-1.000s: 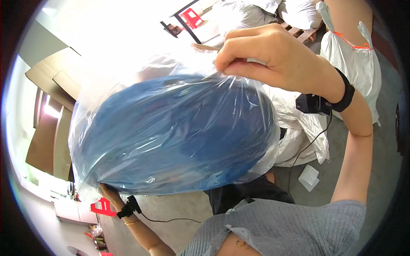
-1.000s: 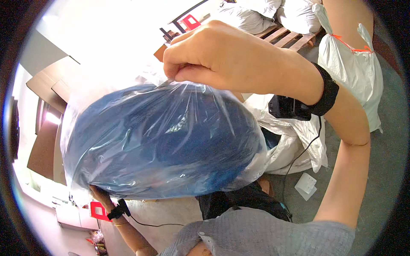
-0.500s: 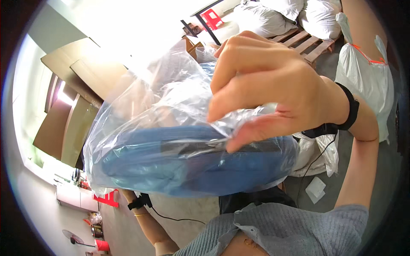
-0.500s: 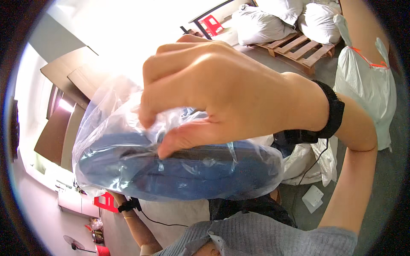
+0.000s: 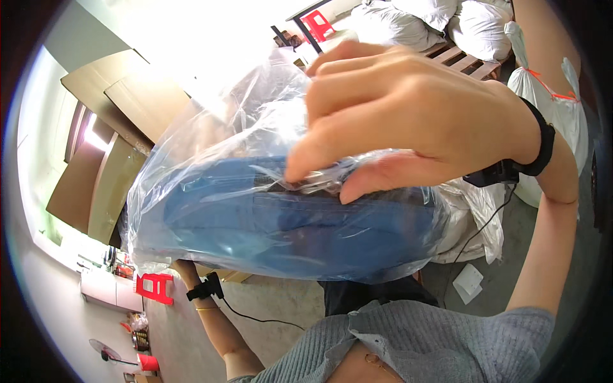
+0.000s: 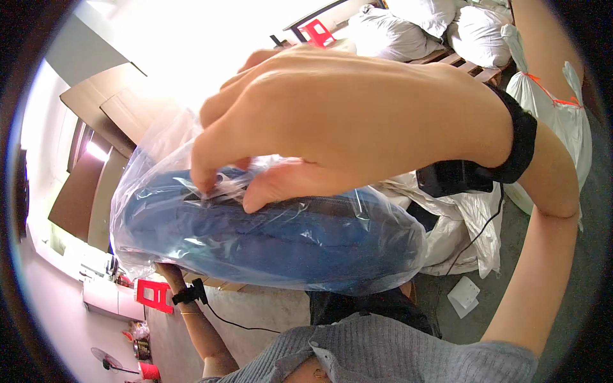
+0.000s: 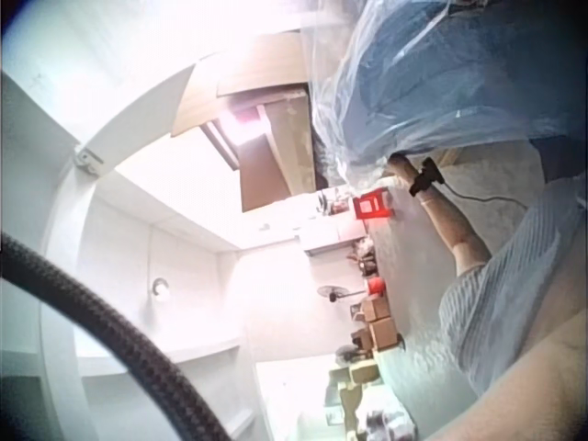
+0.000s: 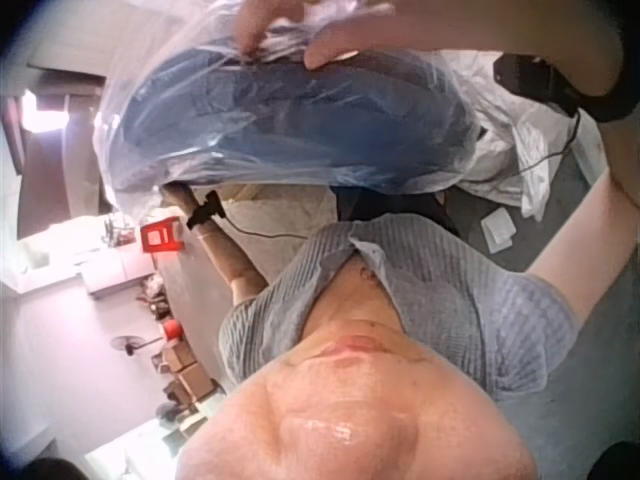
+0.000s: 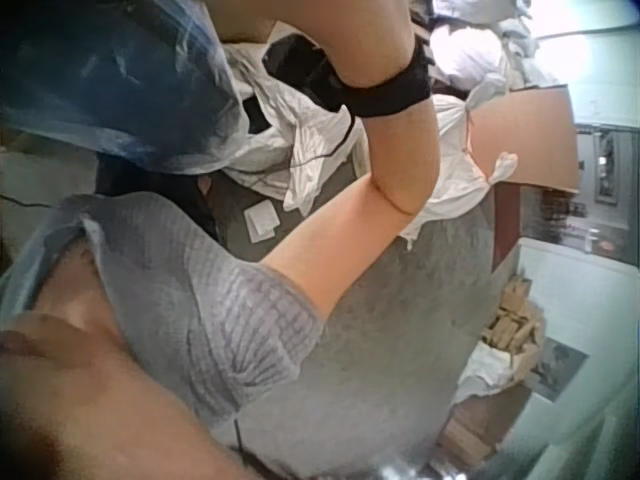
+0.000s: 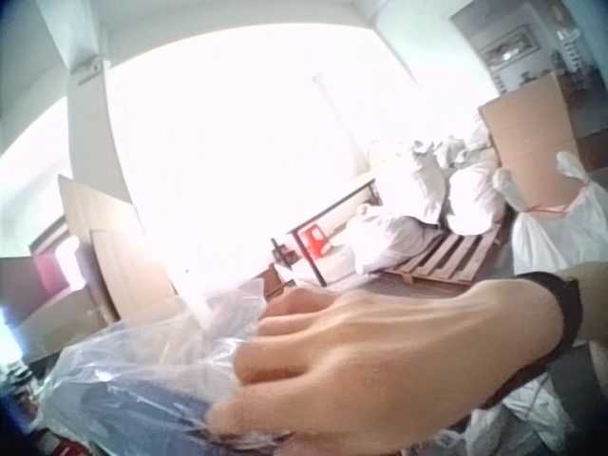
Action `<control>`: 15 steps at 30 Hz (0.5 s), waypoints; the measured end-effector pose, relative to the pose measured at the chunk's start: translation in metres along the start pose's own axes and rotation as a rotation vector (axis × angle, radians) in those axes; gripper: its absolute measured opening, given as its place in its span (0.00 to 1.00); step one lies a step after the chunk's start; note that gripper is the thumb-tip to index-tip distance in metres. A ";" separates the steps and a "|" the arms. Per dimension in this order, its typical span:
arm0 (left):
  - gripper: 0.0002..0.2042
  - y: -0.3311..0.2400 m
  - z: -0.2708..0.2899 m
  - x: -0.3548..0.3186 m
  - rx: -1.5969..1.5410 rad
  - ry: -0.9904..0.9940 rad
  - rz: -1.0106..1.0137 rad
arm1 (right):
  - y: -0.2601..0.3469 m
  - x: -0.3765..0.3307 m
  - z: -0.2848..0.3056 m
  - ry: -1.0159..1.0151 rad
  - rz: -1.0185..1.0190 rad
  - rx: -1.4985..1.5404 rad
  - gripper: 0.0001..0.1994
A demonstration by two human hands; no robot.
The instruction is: The person repeatedly takes blue circular cushions wrapped in clear plastic from a large white sack and places them into a cardboard box. The person handles the cushions by hand, occasionally adjusting the plastic wrapping or checking the label before moving them to the box.
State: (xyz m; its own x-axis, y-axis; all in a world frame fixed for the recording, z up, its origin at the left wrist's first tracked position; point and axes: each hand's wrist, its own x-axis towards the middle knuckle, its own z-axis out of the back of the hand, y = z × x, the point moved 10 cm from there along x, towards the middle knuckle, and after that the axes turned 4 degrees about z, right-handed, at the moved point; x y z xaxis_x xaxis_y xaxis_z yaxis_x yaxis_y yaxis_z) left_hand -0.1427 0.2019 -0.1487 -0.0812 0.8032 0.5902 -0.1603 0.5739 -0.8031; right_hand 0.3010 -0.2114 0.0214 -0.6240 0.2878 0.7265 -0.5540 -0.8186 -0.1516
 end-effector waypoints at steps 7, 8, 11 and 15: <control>0.23 0.006 0.008 0.005 0.109 0.039 -0.050 | -0.029 0.009 -0.018 0.212 -0.291 0.236 0.15; 0.22 0.001 -0.007 -0.001 0.021 0.043 0.015 | -0.030 0.008 -0.017 0.210 -0.289 0.209 0.13; 0.22 -0.028 -0.027 -0.018 -0.033 -0.011 0.035 | -0.031 0.005 -0.018 0.155 -0.248 0.235 0.11; 0.24 -0.050 -0.041 -0.029 -0.103 -0.075 0.056 | -0.031 0.002 -0.016 0.169 -0.335 0.305 0.08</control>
State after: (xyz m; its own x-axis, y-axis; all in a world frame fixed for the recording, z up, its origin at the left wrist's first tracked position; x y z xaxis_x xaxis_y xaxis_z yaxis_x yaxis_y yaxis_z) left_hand -0.0921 0.1570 -0.1291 -0.1612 0.8222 0.5458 -0.0516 0.5453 -0.8367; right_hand 0.3083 -0.1774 0.0168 -0.5336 0.6166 0.5788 -0.5687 -0.7682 0.2941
